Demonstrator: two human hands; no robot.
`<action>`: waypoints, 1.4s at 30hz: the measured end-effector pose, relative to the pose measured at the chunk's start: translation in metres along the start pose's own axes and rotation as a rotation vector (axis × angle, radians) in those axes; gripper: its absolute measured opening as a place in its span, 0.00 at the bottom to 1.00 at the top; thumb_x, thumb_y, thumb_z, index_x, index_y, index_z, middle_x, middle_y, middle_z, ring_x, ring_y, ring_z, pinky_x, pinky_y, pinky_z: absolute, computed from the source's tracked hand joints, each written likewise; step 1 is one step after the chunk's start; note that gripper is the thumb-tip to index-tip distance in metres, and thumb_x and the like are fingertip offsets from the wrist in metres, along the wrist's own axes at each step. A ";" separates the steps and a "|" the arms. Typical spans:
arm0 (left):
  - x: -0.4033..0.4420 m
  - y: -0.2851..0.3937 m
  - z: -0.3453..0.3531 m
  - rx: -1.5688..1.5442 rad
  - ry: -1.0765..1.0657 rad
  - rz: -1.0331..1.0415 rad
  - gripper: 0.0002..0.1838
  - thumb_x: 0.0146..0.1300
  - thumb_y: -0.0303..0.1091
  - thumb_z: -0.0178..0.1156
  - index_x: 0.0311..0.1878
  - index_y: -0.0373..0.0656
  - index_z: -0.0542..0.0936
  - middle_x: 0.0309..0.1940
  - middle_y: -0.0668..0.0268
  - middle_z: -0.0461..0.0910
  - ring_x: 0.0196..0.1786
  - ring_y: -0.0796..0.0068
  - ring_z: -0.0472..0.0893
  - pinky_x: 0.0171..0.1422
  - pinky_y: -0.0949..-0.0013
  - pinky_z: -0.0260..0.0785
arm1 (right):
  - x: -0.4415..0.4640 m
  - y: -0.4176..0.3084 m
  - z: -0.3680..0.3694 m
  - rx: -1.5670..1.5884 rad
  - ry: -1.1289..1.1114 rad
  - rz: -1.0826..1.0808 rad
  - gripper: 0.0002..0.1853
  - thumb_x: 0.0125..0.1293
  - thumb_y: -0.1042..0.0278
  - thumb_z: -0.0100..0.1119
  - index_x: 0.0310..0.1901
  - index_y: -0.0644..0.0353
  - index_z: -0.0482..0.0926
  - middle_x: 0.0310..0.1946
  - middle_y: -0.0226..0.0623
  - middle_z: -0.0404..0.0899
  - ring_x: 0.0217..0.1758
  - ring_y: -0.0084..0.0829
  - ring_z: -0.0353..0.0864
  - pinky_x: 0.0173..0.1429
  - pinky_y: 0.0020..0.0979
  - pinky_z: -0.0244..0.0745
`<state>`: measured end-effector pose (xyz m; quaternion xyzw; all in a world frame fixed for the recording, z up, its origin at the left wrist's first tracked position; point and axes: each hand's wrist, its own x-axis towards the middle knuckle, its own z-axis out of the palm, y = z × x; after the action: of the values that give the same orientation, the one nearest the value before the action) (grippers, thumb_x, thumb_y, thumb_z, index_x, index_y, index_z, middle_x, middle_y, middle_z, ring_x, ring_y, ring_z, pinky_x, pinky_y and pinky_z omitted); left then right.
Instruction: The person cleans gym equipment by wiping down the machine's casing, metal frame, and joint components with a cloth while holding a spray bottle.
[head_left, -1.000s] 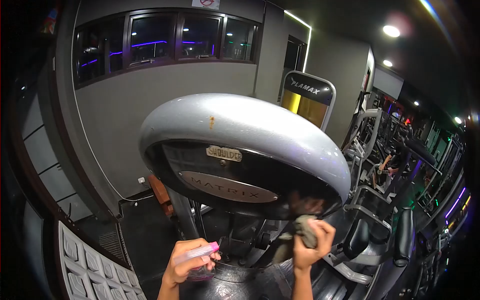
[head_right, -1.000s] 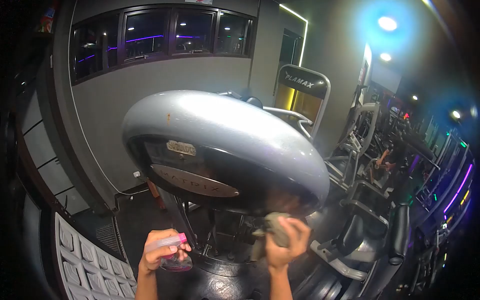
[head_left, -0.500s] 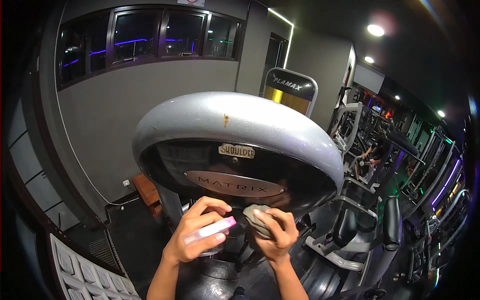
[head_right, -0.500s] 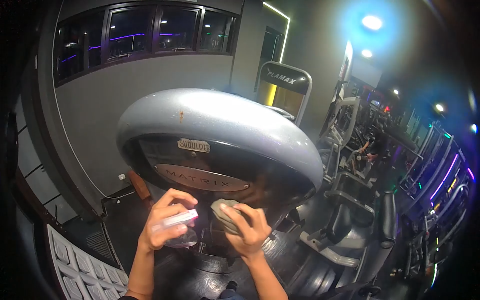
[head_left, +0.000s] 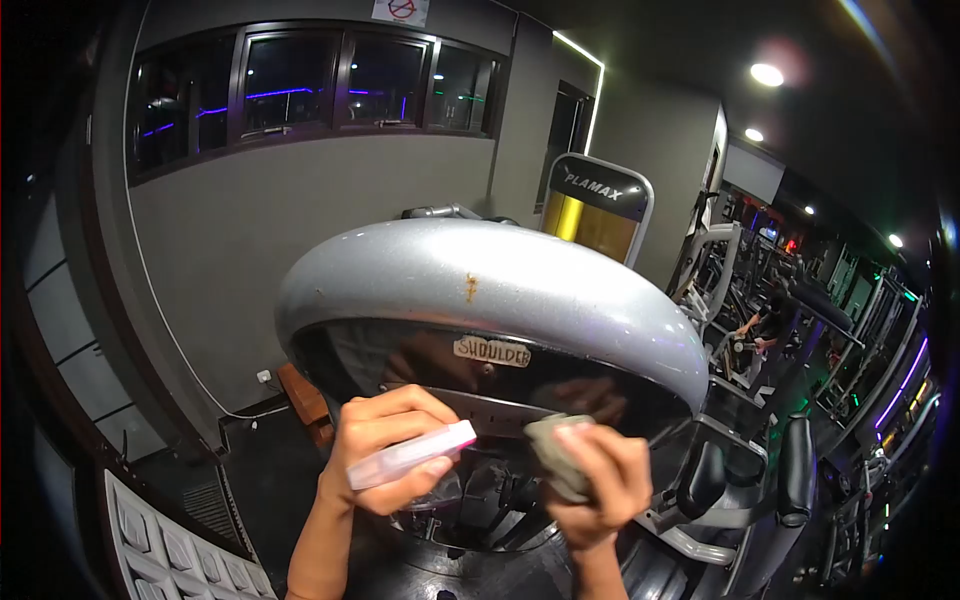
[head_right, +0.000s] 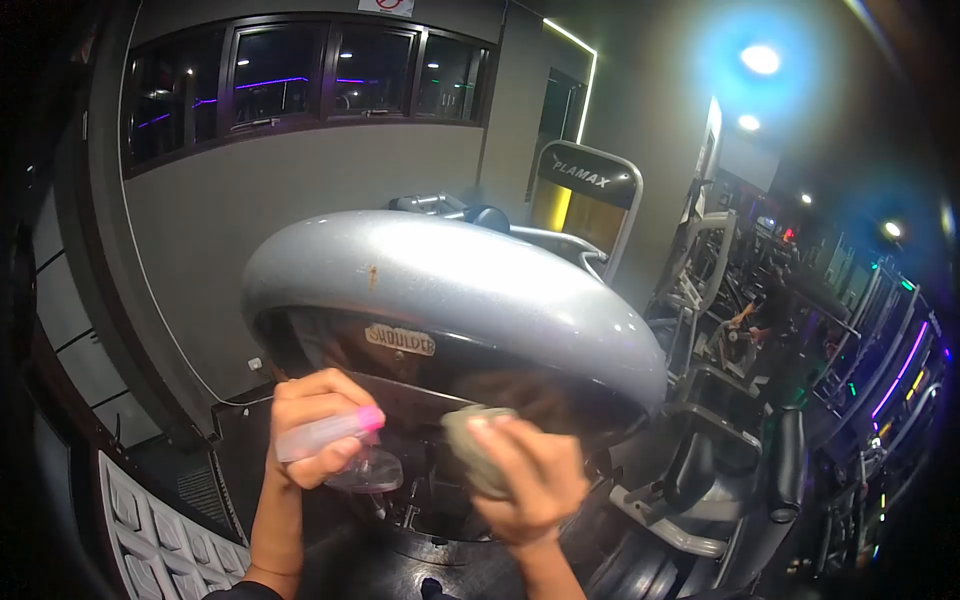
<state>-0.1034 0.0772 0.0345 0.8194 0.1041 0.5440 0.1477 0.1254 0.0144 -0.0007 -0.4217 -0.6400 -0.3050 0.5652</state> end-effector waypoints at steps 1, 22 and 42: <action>0.000 0.001 -0.001 0.031 0.043 -0.014 0.11 0.50 0.32 0.63 0.32 0.34 0.85 0.32 0.58 0.83 0.30 0.68 0.83 0.35 0.70 0.75 | 0.001 -0.008 0.004 0.033 -0.072 -0.025 0.30 0.30 0.75 0.69 0.44 0.47 0.89 0.41 0.27 0.83 0.34 0.31 0.79 0.37 0.32 0.76; 0.016 0.018 0.011 -0.244 0.200 -0.280 0.24 0.67 0.45 0.57 0.36 0.27 0.83 0.32 0.52 0.82 0.30 0.65 0.84 0.34 0.69 0.78 | 0.060 0.000 0.002 -0.006 -0.068 -0.300 0.22 0.50 0.66 0.67 0.50 0.43 0.86 0.45 0.18 0.83 0.36 0.24 0.77 0.29 0.20 0.75; 0.047 0.022 -0.022 -0.277 0.185 -0.390 0.23 0.66 0.46 0.55 0.32 0.29 0.79 0.27 0.54 0.81 0.18 0.72 0.80 0.25 0.75 0.73 | 0.148 0.000 -0.013 0.128 -0.300 -0.336 0.22 0.40 0.73 0.73 0.43 0.53 0.86 0.39 0.34 0.85 0.37 0.35 0.82 0.45 0.33 0.81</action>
<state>-0.1050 0.0753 0.0903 0.7026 0.1977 0.5868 0.3507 0.1304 0.0322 0.1465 -0.3133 -0.7960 -0.2876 0.4306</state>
